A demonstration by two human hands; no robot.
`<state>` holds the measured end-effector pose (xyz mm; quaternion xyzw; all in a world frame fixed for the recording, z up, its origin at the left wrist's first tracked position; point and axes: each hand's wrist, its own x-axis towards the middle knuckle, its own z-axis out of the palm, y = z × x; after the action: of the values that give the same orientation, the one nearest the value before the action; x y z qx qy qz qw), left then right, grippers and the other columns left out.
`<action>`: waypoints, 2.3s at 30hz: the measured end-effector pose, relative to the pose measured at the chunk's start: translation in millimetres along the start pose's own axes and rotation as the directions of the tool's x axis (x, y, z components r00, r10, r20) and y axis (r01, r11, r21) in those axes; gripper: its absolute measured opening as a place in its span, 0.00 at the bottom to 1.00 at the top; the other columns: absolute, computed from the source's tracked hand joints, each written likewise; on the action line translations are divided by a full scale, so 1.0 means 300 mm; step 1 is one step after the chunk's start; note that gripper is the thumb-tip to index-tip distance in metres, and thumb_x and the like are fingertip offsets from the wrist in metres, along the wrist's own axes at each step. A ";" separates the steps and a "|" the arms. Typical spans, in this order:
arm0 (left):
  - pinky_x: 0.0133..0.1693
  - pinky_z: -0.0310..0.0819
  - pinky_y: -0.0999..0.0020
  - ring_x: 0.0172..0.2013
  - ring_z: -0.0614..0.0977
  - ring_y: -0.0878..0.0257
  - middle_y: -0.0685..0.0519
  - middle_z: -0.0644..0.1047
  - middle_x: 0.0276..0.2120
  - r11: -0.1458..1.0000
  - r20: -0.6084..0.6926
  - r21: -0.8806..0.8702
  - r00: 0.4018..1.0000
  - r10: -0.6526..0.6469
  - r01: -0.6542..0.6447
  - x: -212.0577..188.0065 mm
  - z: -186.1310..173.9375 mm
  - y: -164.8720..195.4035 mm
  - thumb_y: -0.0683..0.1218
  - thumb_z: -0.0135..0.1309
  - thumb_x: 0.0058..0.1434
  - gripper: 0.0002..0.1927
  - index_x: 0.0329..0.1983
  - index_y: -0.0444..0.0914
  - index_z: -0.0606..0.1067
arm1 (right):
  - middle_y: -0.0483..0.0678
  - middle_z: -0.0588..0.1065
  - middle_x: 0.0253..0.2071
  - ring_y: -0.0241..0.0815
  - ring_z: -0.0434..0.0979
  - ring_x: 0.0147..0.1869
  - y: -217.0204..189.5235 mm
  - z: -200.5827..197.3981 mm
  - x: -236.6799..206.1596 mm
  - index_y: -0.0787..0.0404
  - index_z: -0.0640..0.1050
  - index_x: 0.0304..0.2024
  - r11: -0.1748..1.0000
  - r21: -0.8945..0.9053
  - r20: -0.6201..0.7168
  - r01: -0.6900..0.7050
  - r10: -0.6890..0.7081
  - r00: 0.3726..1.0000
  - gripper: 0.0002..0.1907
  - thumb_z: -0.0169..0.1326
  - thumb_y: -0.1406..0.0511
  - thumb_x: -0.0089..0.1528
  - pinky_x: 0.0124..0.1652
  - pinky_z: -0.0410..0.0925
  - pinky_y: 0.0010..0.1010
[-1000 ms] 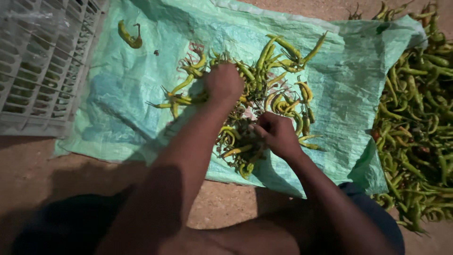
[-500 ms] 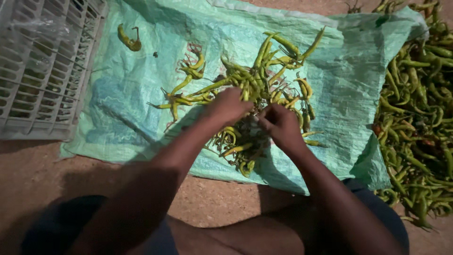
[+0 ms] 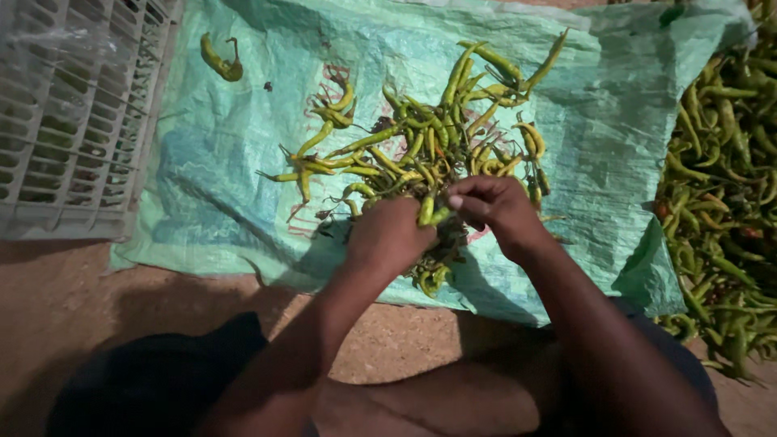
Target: The person sits on the floor in front of a green woven sack covered with green chilies and removes stems from the chilies by hand, one at a time, placing the trimmed chilies aside and discarding stems and debris on the sack.
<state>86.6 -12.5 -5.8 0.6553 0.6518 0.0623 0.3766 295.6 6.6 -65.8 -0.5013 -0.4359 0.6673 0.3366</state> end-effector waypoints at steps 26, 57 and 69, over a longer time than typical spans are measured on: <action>0.44 0.78 0.47 0.39 0.84 0.43 0.40 0.82 0.35 1.000 0.125 0.009 0.992 -0.006 0.005 0.079 -0.026 0.030 0.56 0.61 0.49 0.18 0.33 0.38 0.82 | 0.48 0.73 0.27 0.42 0.73 0.28 0.007 0.027 -0.034 0.63 0.77 0.30 0.476 -0.836 -0.187 0.274 -0.715 0.673 0.06 0.64 0.72 0.55 0.32 0.66 0.36; 0.36 0.76 0.50 0.31 0.83 0.48 0.44 0.81 0.29 0.989 0.076 -0.108 0.991 0.111 -0.103 0.080 0.048 0.003 0.54 0.63 0.55 0.15 0.34 0.39 0.81 | 0.48 0.75 0.30 0.37 0.71 0.31 -0.055 0.024 -0.046 0.64 0.78 0.31 0.631 -0.723 -0.307 0.280 -0.657 0.689 0.09 0.64 0.67 0.64 0.33 0.65 0.31; 0.38 0.70 0.64 0.37 0.76 0.59 0.45 0.80 0.46 -0.466 0.073 -0.875 0.987 0.145 0.133 0.181 0.116 -0.103 0.45 0.47 0.64 0.10 0.47 0.38 0.72 | 0.44 0.76 0.32 0.31 0.74 0.35 0.020 0.050 -0.041 0.65 0.78 0.37 0.979 -0.118 -0.089 0.166 -0.177 0.980 0.10 0.57 0.63 0.66 0.36 0.68 0.25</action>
<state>89.2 18.1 -70.5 0.0209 0.2452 0.5387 0.8057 284.4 -10.2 -64.9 -0.5119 -0.4965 0.5851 0.3861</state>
